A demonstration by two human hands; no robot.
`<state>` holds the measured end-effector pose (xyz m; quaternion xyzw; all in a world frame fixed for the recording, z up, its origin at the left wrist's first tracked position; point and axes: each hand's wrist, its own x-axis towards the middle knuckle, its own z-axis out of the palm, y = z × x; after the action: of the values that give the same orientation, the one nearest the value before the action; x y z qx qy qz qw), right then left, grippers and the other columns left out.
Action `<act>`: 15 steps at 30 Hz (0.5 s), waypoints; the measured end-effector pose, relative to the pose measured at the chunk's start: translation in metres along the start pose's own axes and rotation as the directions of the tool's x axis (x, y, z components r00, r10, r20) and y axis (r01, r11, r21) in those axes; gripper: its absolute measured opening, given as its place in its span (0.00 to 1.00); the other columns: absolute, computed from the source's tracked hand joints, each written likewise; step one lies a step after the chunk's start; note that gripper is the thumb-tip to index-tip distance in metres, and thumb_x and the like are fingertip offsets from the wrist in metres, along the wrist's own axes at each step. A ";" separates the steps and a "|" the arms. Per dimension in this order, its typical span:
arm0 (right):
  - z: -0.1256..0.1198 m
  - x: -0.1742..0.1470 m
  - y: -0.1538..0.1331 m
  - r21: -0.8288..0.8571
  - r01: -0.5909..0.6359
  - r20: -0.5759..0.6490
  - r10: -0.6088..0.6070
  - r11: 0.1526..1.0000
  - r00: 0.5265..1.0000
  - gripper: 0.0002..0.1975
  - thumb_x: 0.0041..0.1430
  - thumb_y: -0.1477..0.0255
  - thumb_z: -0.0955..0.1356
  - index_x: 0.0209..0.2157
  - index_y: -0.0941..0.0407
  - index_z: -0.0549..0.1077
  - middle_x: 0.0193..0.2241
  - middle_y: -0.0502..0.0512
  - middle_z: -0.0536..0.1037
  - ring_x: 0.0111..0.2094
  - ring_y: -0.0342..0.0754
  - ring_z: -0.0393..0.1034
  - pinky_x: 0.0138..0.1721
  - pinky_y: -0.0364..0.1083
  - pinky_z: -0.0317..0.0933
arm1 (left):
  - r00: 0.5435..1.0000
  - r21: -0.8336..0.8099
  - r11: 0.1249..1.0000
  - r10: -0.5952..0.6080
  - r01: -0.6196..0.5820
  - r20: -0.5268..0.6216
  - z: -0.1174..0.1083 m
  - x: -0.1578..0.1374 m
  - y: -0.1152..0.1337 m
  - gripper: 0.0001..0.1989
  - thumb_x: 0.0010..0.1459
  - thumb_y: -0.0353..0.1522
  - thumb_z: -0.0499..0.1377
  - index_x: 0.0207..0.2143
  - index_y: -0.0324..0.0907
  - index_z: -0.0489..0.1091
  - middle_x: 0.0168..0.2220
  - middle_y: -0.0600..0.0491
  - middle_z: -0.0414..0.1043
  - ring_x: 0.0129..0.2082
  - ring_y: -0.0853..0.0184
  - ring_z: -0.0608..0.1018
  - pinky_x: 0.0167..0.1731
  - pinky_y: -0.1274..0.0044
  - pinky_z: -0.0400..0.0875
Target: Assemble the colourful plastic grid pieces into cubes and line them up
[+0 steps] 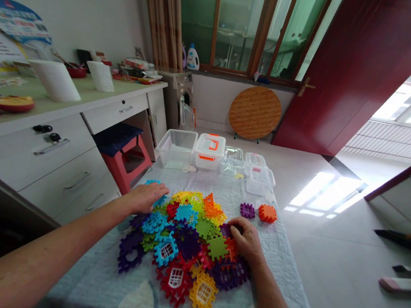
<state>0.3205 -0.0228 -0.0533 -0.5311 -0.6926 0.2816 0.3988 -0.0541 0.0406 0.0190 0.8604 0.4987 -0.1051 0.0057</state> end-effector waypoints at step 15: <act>0.000 0.000 -0.002 -0.013 -0.006 -0.013 0.006 1.000 1.000 0.09 0.53 0.72 0.63 0.31 0.55 0.76 0.31 0.54 0.79 0.36 0.51 0.72 0.42 0.49 0.64 | 0.899 -0.224 0.963 -0.227 0.150 -0.374 0.016 -0.063 -0.028 0.26 0.50 0.38 0.59 0.52 0.39 0.67 0.52 0.41 0.71 0.51 0.53 0.75 0.53 0.65 0.69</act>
<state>0.3194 -0.0234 -0.0519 -0.5376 -0.6900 0.2750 0.3990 -0.1115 -0.0007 0.0181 0.8067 0.5784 0.1193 -0.0237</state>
